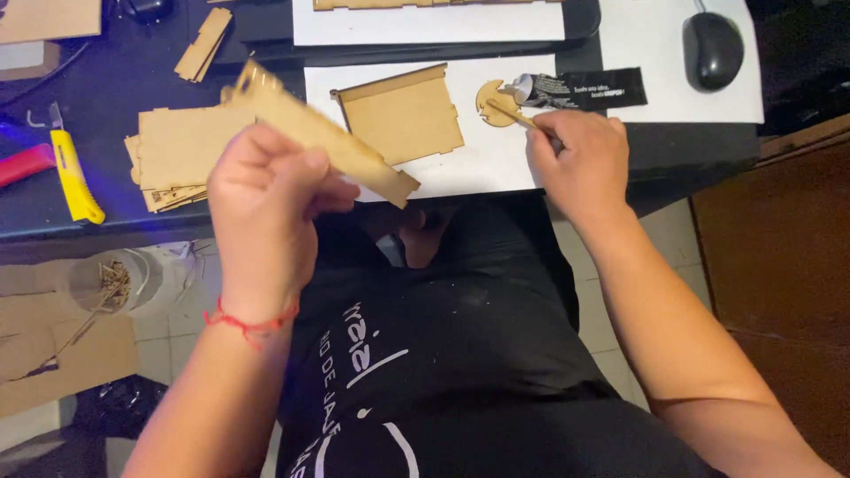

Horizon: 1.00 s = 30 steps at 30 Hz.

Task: The person assembles a small wooden box by applying glue to the edges of laser-cut plywood pieces and joining them together. They then insert a hinged lid and test the fit of the completed box.

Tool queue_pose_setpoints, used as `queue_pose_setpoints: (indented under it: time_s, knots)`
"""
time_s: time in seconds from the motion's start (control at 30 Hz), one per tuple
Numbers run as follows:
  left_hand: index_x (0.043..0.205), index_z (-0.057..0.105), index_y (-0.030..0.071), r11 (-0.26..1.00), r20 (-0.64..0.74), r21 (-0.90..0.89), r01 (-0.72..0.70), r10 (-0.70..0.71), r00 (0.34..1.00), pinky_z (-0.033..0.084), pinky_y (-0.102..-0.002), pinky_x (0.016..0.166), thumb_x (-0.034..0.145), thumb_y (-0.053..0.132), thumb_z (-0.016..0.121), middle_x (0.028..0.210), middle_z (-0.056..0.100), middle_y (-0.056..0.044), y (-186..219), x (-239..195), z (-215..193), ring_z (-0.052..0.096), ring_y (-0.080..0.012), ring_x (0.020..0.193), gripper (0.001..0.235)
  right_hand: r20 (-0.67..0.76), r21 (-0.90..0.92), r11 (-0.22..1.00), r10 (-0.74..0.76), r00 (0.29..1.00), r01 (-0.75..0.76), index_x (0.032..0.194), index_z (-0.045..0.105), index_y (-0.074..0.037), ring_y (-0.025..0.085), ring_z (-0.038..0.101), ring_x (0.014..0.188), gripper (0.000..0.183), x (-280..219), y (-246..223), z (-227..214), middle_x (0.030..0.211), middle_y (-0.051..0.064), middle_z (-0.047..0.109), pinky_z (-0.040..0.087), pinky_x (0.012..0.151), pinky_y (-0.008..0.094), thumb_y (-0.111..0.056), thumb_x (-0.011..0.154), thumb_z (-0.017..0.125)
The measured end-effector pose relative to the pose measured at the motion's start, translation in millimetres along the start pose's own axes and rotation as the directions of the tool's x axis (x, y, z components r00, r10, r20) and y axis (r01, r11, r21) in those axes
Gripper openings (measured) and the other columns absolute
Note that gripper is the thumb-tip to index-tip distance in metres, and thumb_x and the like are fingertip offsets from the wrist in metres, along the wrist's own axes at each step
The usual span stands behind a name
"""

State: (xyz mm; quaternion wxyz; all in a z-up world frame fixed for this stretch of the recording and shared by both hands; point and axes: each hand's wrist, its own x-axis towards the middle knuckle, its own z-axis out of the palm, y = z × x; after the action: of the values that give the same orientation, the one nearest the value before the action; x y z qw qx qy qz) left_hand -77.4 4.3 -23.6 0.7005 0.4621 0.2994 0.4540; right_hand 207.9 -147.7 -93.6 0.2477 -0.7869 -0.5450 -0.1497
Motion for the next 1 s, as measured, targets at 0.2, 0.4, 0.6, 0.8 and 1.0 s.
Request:
queue_pose_setpoints:
  time_s: [0.2,0.4,0.6,0.8,1.0]
  knots:
    - [0.099,0.058,0.0,0.932,-0.041,-0.239,0.274,-0.292,0.956,0.065,-0.036,0.055,0.082,0.004,0.066,0.085,0.073,-0.019,-42,-44,-10,0.076,-0.0312,0.071,0.019,-0.084,-0.064,0.984,-0.173,0.981,0.168,0.1,0.076,-0.014,0.027,0.065,0.082,0.018,-3,8,-7,0.086,0.005,0.067,0.044,0.076,0.038,-0.022,0.088,0.088]
    - [0.09,0.064,0.0,0.837,-0.068,-0.434,0.332,-0.398,0.915,0.064,-0.034,0.058,0.084,0.0,0.071,0.08,0.072,-0.015,-70,-54,12,0.076,-0.0285,0.071,0.009,-0.13,0.069,0.96,-0.262,0.956,0.272,0.083,0.069,-0.011,0.033,0.055,0.074,0.015,-37,-53,-43,0.076,0.009,0.053,0.042,0.076,0.044,-0.005,0.095,0.076]
    - [0.076,0.061,0.008,0.876,-0.093,-0.283,0.39,-0.43,0.898,0.048,-0.022,0.039,0.085,0.013,0.075,0.061,0.066,-0.011,-95,-48,27,0.063,-0.0175,0.044,0.017,-0.057,0.277,0.877,-0.393,0.918,0.392,0.097,0.072,-0.015,0.019,0.059,0.066,0.017,-39,-114,-32,0.074,0.001,0.061,0.048,0.065,0.033,-0.009,0.082,0.077]
    - [0.072,0.059,0.008,0.884,-0.161,-0.282,0.373,-0.427,0.89,0.045,-0.026,0.039,0.083,0.008,0.077,0.052,0.057,-0.012,-114,-48,22,0.058,-0.0196,0.041,0.021,-0.139,0.051,0.81,-0.574,0.807,0.584,0.098,0.069,-0.011,0.018,0.047,0.052,0.012,-8,-120,-21,0.065,-0.001,0.045,0.047,0.051,0.028,-0.002,0.091,0.064]
    - [0.07,0.057,0.008,0.907,-0.189,-0.219,0.359,-0.401,0.897,0.043,-0.025,0.036,0.081,0.007,0.079,0.047,0.053,-0.011,-103,-46,37,0.054,-0.0188,0.037,0.024,-0.116,-0.11,0.808,-0.589,0.8,0.579,0.095,0.065,-0.016,0.015,0.048,0.059,0.004,2,-106,-7,0.074,-0.003,0.046,0.044,0.054,0.027,-0.013,0.096,0.065]
